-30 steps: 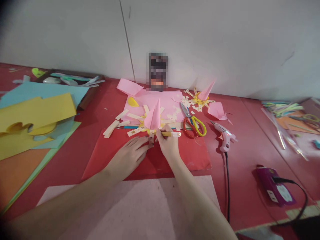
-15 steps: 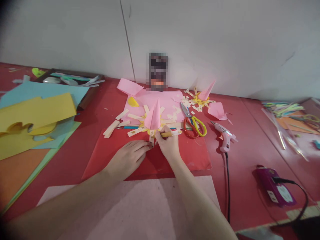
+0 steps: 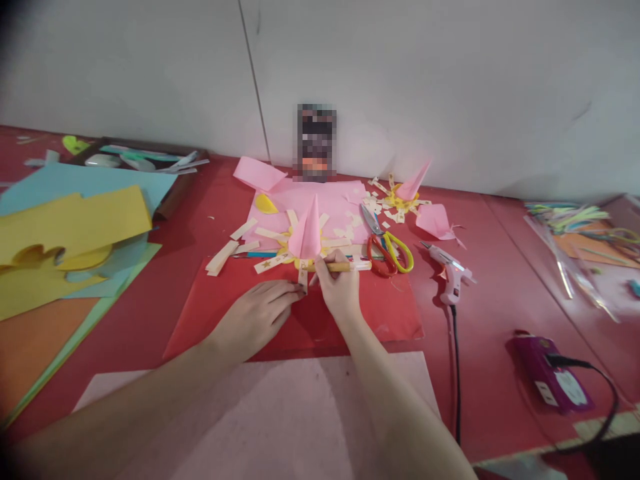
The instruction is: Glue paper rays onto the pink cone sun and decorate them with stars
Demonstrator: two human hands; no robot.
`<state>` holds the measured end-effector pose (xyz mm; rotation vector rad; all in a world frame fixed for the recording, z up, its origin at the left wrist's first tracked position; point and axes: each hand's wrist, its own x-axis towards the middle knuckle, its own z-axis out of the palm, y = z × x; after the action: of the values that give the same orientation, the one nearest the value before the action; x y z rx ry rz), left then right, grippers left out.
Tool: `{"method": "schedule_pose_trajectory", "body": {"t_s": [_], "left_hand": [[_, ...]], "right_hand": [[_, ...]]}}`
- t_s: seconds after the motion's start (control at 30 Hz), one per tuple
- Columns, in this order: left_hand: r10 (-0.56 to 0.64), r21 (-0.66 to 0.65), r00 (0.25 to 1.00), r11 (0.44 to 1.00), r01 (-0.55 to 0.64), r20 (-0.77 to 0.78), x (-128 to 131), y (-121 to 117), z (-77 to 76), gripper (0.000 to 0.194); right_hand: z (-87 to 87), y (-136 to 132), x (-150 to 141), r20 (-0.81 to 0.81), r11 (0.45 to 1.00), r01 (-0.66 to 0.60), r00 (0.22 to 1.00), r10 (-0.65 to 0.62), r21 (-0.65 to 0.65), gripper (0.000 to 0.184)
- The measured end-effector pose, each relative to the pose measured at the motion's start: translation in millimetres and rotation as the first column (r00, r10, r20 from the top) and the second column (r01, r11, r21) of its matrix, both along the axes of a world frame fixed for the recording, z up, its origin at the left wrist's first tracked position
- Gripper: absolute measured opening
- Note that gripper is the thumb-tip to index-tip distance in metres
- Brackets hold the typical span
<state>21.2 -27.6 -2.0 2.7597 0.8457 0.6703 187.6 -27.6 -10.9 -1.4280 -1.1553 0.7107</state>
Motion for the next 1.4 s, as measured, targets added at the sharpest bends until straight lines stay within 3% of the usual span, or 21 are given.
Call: {"method": "schedule_pose_trajectory", "body": {"t_s": [0.2, 0.33, 0.6, 0.93, 1.23, 1.4], "left_hand": [[-0.023, 0.063, 1.0, 0.998, 0.023, 0.001, 0.0, -1.6, 0.1, 0.024], [-0.033, 0.077, 0.999, 0.996, 0.035, -0.018, 0.1, -2.2, 2.8, 0.025], [-0.046, 0.125, 0.995, 0.99, 0.057, -0.092, -0.3, -3.9, 1.6, 0.027], [-0.028, 0.078, 0.997, 0.996, 0.033, -0.068, -0.1, -4.4, 3.3, 0.028], [-0.021, 0.076, 0.998, 0.997, 0.026, -0.056, 0.0, -3.7, 3.2, 0.03], [-0.026, 0.093, 0.998, 0.995, 0.032, -0.061, 0.3, -3.2, 3.3, 0.028]], "right_hand": [[6.2, -3.7, -2.4, 0.03, 0.999, -0.001, 1.0, 0.0, 0.05, 0.02], [8.7, -6.0, -4.0, 0.065, 1.0, 0.012, 0.998, -0.013, 0.01, 0.029], [0.3, -5.8, -6.4, 0.111, 0.999, -0.014, 0.994, 0.018, -0.04, 0.033], [2.8, -6.4, -7.9, 0.151, 0.995, -0.087, 0.984, 0.095, -0.054, 0.033], [1.8, -6.1, -6.2, 0.232, 0.999, 0.019, 0.973, -0.01, -0.036, 0.029], [1.9, -6.4, -6.3, 0.233, 0.999, -0.033, 0.972, 0.039, -0.027, 0.032]]}}
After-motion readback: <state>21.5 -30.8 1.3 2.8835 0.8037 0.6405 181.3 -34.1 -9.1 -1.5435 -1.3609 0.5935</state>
